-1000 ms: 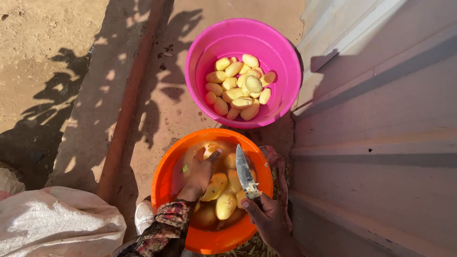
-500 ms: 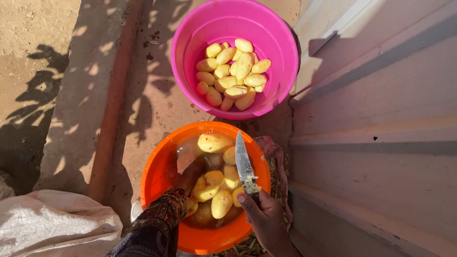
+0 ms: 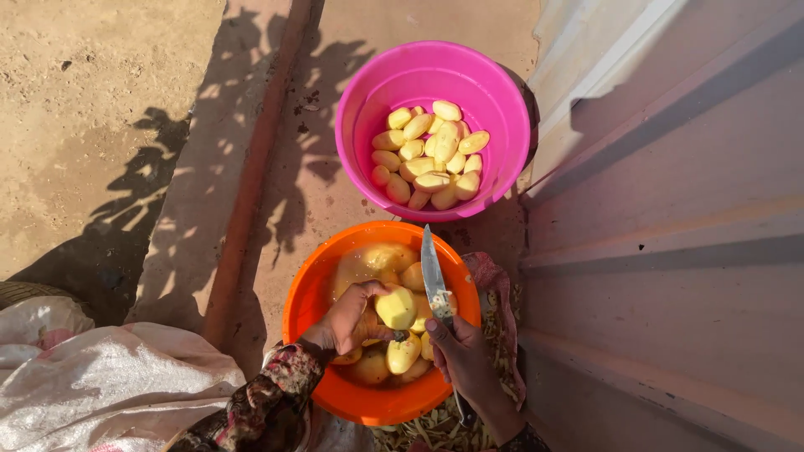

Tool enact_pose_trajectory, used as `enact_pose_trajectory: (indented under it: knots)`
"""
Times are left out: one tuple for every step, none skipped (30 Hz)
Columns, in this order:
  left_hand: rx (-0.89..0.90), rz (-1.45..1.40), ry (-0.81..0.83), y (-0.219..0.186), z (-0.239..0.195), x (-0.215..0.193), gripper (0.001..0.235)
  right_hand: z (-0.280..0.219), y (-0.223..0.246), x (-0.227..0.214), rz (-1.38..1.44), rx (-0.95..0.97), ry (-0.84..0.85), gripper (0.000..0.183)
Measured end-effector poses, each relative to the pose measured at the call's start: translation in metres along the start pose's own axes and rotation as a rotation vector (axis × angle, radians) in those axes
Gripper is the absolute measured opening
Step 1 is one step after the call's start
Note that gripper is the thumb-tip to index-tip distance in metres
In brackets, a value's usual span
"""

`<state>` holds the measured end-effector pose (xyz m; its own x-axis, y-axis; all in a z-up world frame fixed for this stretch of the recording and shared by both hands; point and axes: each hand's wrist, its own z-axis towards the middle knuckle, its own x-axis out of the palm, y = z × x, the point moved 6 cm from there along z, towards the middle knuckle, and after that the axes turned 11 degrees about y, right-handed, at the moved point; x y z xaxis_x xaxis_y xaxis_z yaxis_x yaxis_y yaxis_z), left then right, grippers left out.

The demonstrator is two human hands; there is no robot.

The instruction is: Peeling potatoes with a knife and placing them into a bowl of water.

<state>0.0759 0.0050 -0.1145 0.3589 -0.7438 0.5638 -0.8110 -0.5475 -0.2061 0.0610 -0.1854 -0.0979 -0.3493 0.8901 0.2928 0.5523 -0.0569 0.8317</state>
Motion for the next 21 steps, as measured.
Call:
enact_pose_trajectory:
  knots:
    - [0.145,-0.027,0.045,0.001,-0.022,0.018,0.023,0.000,-0.002,0.007,0.032,-0.010,0.086,0.033]
    - [0.288,-0.054,0.092,0.002,-0.044,0.034,0.021,0.000,-0.004,0.015,0.063,-0.020,0.172,0.029]
    - [0.288,-0.053,0.097,0.008,-0.050,0.040,0.021,-0.002,0.001,0.019,0.060,-0.023,0.168,0.029]
    - [0.363,-0.093,0.138,0.010,-0.056,0.046,0.021,-0.004,0.006,0.027,0.034,-0.039,0.235,0.033]
    - [0.436,-0.142,0.176,0.015,-0.062,0.050,0.024,-0.007,0.009,0.035,0.007,-0.045,0.305,0.038]
    - [0.434,-0.150,0.178,0.021,-0.048,0.045,0.024,-0.007,0.003,0.033,0.002,-0.038,0.304,0.038]
    - [0.407,-0.254,0.128,0.030,-0.034,0.035,0.020,-0.006,-0.004,0.030,0.005,-0.023,0.270,0.036]
    - [0.378,-0.359,0.077,0.039,-0.020,0.024,0.019,-0.004,-0.012,0.027,0.008,-0.008,0.237,0.035]
    - [0.363,-0.370,0.072,0.041,-0.012,0.026,0.019,-0.005,-0.014,0.024,0.009,0.010,0.230,0.035]
    - [0.408,-0.341,0.134,0.038,-0.005,0.032,0.022,-0.005,-0.013,0.021,-0.013,-0.016,0.221,0.033]
    - [0.458,-0.315,0.188,0.035,0.000,0.037,0.027,-0.005,-0.012,0.019,-0.033,-0.037,0.222,0.031]
    - [0.448,-0.331,0.173,0.043,-0.003,0.034,0.027,-0.011,-0.018,0.023,-0.029,-0.015,0.225,0.031]
    - [0.383,-0.363,0.204,0.046,-0.002,0.037,0.033,-0.010,-0.018,0.022,-0.058,-0.002,0.185,0.030]
    - [0.318,-0.395,0.235,0.049,-0.002,0.041,0.040,-0.010,-0.017,0.021,-0.088,0.010,0.145,0.030]
    - [0.323,-0.392,0.233,0.045,-0.007,0.044,0.040,-0.011,-0.017,0.027,-0.086,0.006,0.149,0.030]
    - [0.368,-0.416,0.197,0.040,-0.013,0.046,0.038,-0.012,-0.016,0.031,-0.052,-0.001,0.111,0.030]
    - [0.413,-0.442,0.162,0.036,-0.019,0.048,0.036,-0.014,-0.015,0.033,-0.020,-0.007,0.073,0.031]
    - [0.418,-0.442,0.163,0.029,-0.021,0.049,0.036,-0.010,-0.016,0.032,-0.022,-0.010,0.077,0.031]
    - [0.509,-0.389,0.157,0.023,-0.028,0.050,0.027,-0.012,-0.019,0.034,-0.041,-0.001,0.103,0.033]
    - [0.600,-0.336,0.151,0.018,-0.035,0.051,0.018,-0.015,-0.022,0.035,-0.060,0.009,0.128,0.036]
    - [0.601,-0.340,0.144,0.021,-0.038,0.047,0.018,-0.015,-0.021,0.037,-0.059,0.015,0.134,0.036]
